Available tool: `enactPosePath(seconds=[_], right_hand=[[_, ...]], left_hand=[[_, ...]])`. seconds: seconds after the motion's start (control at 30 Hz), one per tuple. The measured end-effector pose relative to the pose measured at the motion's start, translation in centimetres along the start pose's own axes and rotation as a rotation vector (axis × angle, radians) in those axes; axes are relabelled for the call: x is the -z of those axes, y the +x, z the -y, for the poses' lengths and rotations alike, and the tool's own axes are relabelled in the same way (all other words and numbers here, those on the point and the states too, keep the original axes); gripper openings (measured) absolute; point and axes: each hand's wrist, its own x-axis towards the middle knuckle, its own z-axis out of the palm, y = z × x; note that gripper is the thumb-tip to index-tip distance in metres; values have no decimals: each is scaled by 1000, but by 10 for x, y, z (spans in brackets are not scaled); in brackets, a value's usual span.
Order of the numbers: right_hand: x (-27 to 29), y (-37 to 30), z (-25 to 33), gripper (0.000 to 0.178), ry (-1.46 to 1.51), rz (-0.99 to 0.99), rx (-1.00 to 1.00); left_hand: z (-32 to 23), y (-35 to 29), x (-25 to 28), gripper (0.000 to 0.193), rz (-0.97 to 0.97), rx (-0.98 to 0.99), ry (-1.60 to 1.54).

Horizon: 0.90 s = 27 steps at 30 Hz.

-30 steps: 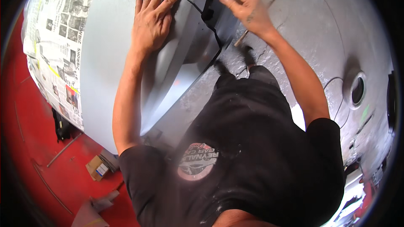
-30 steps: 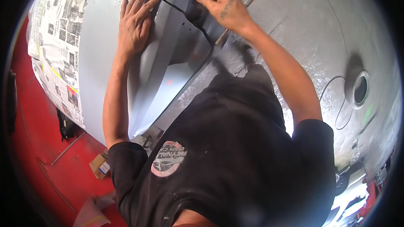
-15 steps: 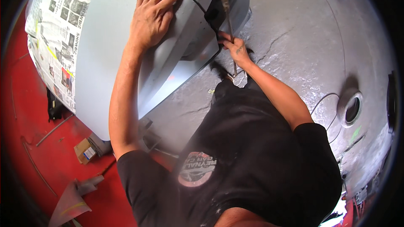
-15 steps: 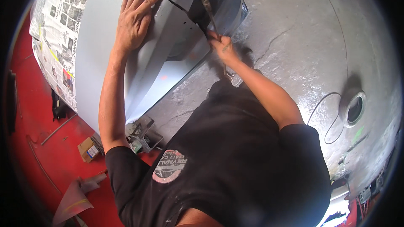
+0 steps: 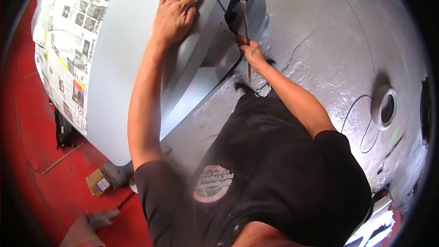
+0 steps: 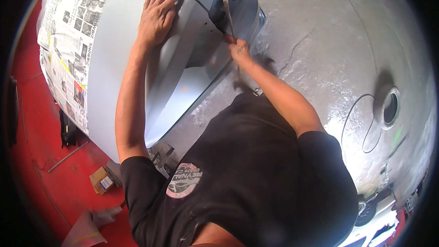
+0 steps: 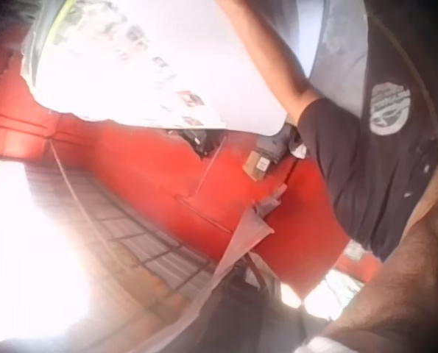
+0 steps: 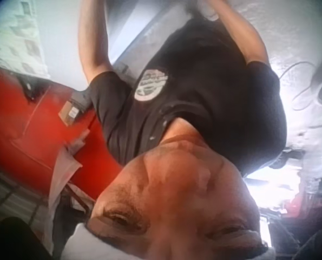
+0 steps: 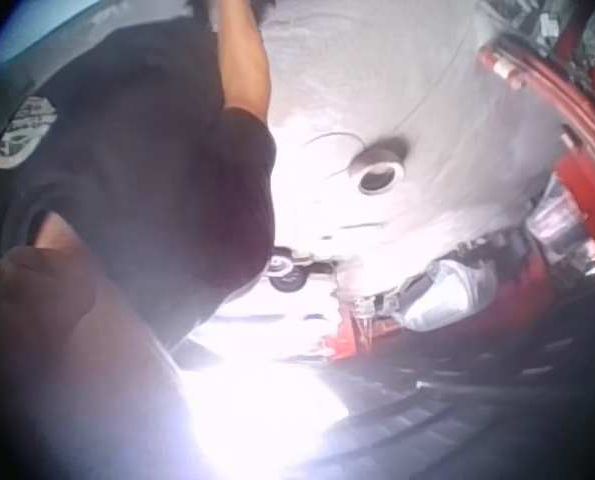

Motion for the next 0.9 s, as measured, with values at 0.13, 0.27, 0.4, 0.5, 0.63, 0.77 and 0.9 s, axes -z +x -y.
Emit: enactPosePath(seconds=[0.13,0.27,0.4,0.5,0.63,0.77,0.9], right_hand=[[-11,-9,23,43,62,3,-57],[-20,-17,27,37,163,-86,-1],[1,3,2,39,-32,-109,-6],[-6,-8,16,38,-20,-91,56],[-15,-43,63,36,51,-218,16],[-9,-48,127,30,-182,-253,346],[-37,-38,222,41,-164,-167,475]], left_hand=[[-4,-3,4,52,-27,-19,-20],[-9,-6,11,39,-54,32,-15],[-1,-2,-9,48,-108,-69,25],[0,-3,-3,46,-147,-60,26],[0,-10,-6,46,-113,0,-3],[2,-11,-6,46,-113,9,-30],[1,-10,-2,51,-83,31,-32]])
